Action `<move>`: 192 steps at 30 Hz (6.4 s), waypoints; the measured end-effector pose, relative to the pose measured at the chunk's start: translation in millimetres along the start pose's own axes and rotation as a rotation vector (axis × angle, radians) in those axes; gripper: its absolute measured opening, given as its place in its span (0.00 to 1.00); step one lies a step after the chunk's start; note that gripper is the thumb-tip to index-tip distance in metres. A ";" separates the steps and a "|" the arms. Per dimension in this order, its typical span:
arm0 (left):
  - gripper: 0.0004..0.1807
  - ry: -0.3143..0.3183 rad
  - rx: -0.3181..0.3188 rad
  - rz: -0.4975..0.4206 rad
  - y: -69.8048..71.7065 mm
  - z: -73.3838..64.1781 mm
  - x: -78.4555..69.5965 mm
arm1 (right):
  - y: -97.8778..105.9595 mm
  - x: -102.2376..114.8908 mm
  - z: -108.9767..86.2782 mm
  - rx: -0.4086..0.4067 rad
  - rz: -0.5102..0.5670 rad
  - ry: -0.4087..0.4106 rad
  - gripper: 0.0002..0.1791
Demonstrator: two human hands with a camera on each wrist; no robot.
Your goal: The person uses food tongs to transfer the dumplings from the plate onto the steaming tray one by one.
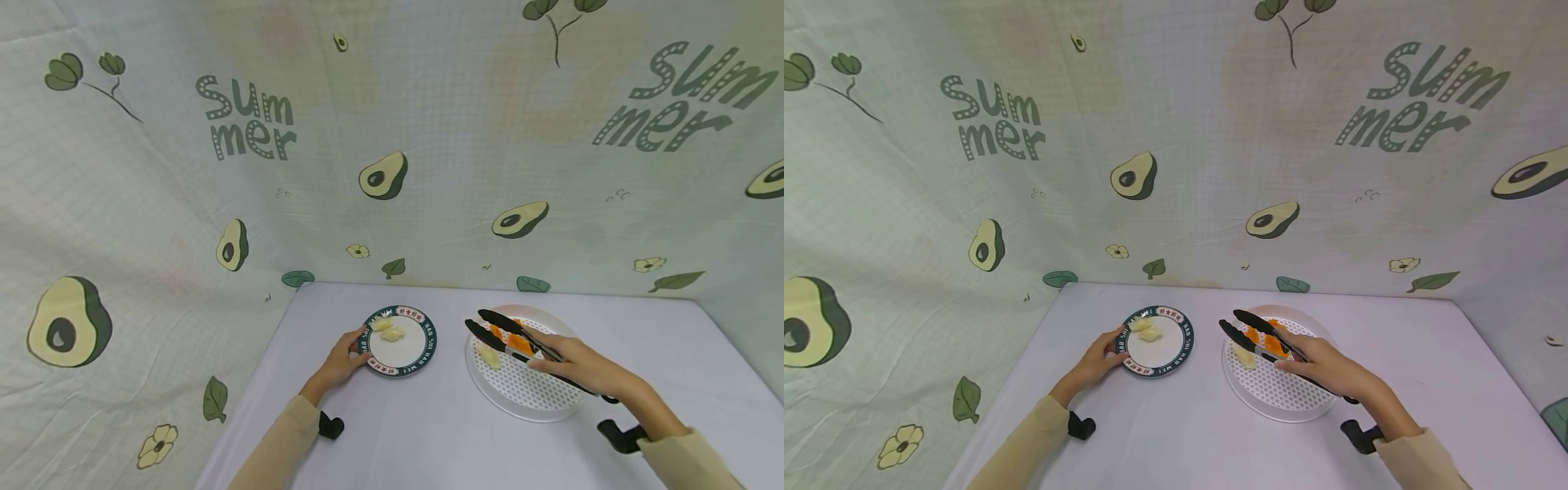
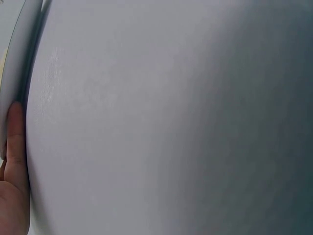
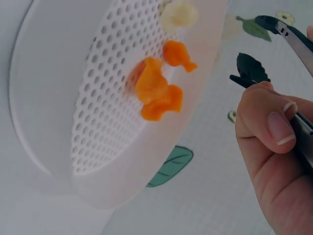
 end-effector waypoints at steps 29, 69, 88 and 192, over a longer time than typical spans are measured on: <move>0.38 -0.008 0.000 -0.003 0.2 0.0 -0.1 | -42.7 44.2 102.4 0.146 0.000 0.111 0.40; 0.37 -0.030 -0.022 -0.010 2.0 0.6 -1.2 | -76.5 46.8 153.7 0.192 -0.019 0.040 0.39; 0.37 -0.031 -0.016 0.003 2.2 1.3 -1.2 | -71.1 47.3 144.8 0.175 -0.003 0.065 0.38; 0.38 0.017 -0.013 0.005 1.7 4.3 1.8 | -29.1 -43.7 -69.4 0.089 0.057 -0.157 0.40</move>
Point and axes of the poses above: each hand's wrist, its own z-axis towards the middle knuckle, its own y-axis out of the back of the hand, x = y × z, the point moved 6 cm from there along z, towards the middle knuckle, and after that the axes turned 15 degrees about x, right-handed, at the moved point
